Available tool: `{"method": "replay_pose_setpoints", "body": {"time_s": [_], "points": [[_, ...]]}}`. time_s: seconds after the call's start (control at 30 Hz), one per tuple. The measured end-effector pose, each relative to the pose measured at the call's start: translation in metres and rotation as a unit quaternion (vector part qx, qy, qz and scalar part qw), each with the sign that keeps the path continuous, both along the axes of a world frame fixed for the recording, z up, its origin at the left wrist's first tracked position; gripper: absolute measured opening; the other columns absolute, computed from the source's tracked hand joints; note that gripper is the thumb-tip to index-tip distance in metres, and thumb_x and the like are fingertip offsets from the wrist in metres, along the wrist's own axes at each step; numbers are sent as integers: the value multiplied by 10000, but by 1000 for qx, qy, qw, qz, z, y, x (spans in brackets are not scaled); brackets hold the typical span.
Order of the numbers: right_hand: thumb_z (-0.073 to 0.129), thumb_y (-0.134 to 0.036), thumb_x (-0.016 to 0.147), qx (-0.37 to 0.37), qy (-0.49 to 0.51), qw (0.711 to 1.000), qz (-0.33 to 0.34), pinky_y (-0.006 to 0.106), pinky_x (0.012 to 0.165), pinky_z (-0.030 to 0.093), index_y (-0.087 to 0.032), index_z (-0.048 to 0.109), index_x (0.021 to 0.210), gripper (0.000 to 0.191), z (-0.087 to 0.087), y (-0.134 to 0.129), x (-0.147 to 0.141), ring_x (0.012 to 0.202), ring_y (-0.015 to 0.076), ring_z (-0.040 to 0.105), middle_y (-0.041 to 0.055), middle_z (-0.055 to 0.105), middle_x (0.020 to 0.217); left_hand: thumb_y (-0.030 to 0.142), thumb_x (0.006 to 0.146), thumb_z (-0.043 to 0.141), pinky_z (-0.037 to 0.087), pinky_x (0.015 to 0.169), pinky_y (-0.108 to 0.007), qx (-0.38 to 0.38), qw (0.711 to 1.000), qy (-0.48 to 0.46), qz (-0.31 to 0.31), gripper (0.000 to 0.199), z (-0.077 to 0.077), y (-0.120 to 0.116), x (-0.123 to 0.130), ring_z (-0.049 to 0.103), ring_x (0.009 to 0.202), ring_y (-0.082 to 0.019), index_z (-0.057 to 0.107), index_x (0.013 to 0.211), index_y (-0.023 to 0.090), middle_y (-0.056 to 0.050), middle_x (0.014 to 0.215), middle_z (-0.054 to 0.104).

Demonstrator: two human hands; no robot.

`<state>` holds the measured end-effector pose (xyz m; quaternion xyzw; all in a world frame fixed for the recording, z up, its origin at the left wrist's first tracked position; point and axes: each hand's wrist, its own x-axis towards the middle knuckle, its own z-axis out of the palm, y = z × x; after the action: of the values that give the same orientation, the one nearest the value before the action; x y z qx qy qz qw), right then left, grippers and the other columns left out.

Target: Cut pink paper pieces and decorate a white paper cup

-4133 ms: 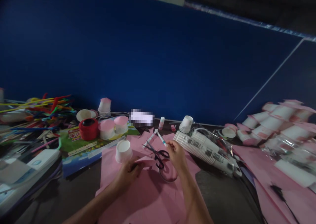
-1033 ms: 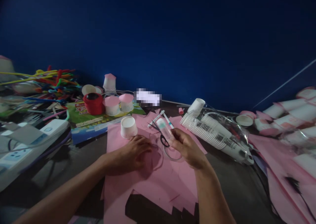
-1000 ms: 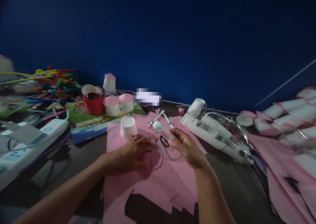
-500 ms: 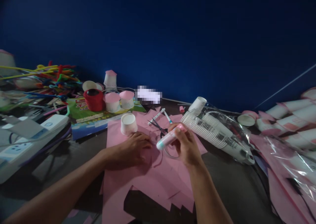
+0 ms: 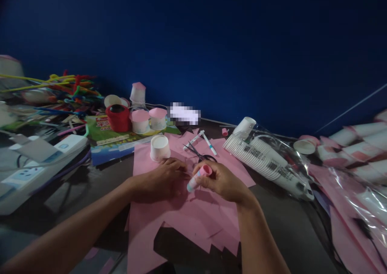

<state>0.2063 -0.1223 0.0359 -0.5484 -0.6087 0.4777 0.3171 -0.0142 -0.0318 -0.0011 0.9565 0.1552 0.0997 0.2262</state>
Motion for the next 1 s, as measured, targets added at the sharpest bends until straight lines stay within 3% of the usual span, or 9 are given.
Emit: {"method": "replay_pose_setpoints", "body": {"time_s": [0.47,0.73,1.0], "points": [[683,-395,825,0,-74,997,28,312,742,475,-220,647,1039,279,1,2,-3,832,177,606,29,652,962,299,743,673,379,999,-443,-17,1000,1,-3,427,0,1,-2,470,1154,-297,655,1170,285,-52,1257,570],[645,-244,843,84,-92,990,68,403,986,431,-259,643,1034,192,1,-1,-1,1110,225,587,45,650,1147,283,724,684,354,1008,-448,-1,1000,0,-9,392,-5,4,1,500,1134,-296,672,1115,257,-63,1246,583],[664,-198,800,94,-128,983,96,393,965,440,-253,658,993,200,6,0,-6,1065,221,612,43,669,1123,318,745,691,338,1017,-432,-10,1000,-13,-10,359,-4,3,0,500,1140,-281,670,1098,260,-58,1251,575]]}}
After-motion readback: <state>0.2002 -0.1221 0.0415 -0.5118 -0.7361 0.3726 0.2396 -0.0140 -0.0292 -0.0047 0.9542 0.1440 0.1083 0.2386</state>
